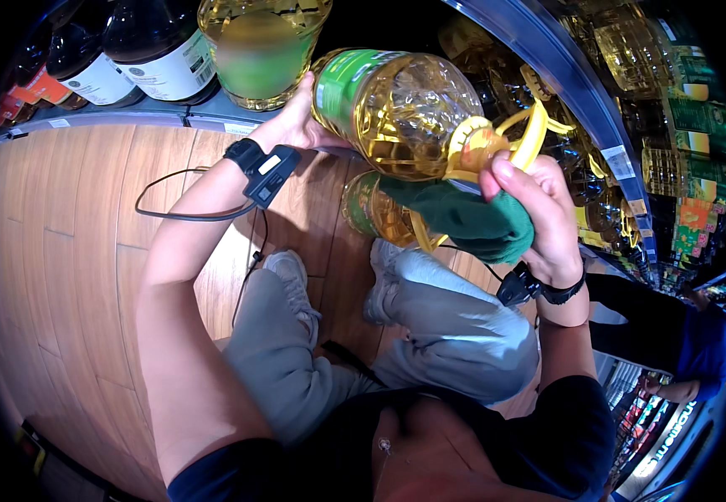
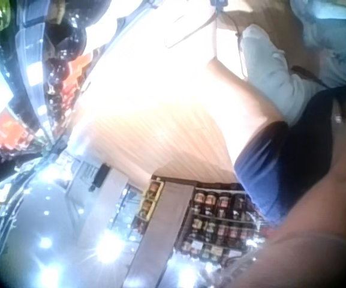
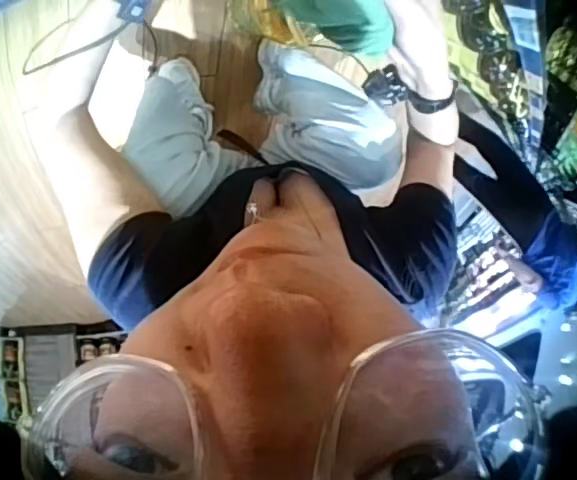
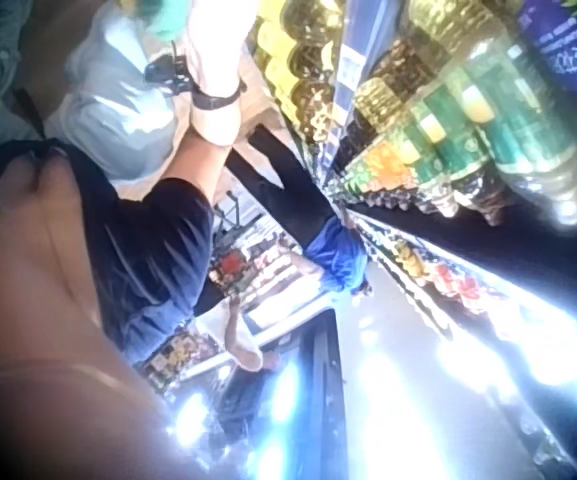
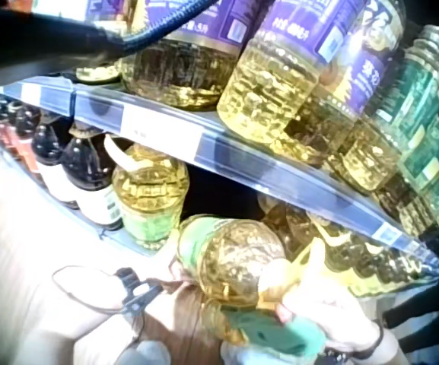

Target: The person wipes down several large yellow jugs of cooking oil with a green cloth and places them onto a shelf in a supermarket.

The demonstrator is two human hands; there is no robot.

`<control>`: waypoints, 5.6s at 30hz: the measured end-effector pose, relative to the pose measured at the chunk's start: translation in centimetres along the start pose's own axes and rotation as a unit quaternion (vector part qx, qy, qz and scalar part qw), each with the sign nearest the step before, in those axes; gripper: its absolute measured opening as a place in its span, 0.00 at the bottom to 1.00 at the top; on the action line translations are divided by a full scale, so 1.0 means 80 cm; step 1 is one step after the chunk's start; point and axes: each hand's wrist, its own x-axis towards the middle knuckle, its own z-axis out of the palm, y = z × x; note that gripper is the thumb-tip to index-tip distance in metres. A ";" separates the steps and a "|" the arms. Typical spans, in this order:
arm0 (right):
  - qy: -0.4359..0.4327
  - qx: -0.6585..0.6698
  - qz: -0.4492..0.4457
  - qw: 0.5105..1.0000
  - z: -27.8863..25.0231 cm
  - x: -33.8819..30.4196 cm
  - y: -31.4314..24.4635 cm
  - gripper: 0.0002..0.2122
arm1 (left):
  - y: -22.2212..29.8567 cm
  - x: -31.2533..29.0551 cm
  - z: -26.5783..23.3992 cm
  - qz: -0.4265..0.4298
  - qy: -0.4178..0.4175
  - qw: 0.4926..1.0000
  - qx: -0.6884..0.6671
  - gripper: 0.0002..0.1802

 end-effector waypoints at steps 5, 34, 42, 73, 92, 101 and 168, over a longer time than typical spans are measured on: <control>-0.065 -0.175 -0.097 0.978 -0.003 -0.013 -0.015 0.08 | -0.062 -0.003 0.015 0.034 -0.055 0.995 -0.074 0.48; -0.161 -0.293 -0.002 0.942 0.124 0.077 0.115 0.12 | -0.282 -0.096 -0.083 0.255 0.065 0.913 -0.311 0.38; -0.178 -0.337 -0.063 0.922 0.133 0.101 0.124 0.15 | -0.269 -0.111 -0.140 0.073 0.189 0.961 -0.189 0.34; -0.053 -0.405 -0.385 0.828 0.104 -0.093 -0.057 0.12 | -0.108 -0.425 0.198 0.630 0.078 0.688 0.353 0.09; -0.064 -0.161 -0.173 0.969 0.010 -0.004 0.046 0.11 | -0.151 -0.406 0.069 0.036 0.149 0.759 0.633 0.15; -0.099 -0.456 -0.100 0.879 -0.033 0.021 0.127 0.12 | -0.156 -0.377 0.007 0.144 0.152 0.765 0.609 0.09; 0.261 -0.037 -0.208 0.942 0.104 0.154 0.336 0.14 | -0.187 -0.136 -0.084 0.465 0.359 0.628 0.510 0.27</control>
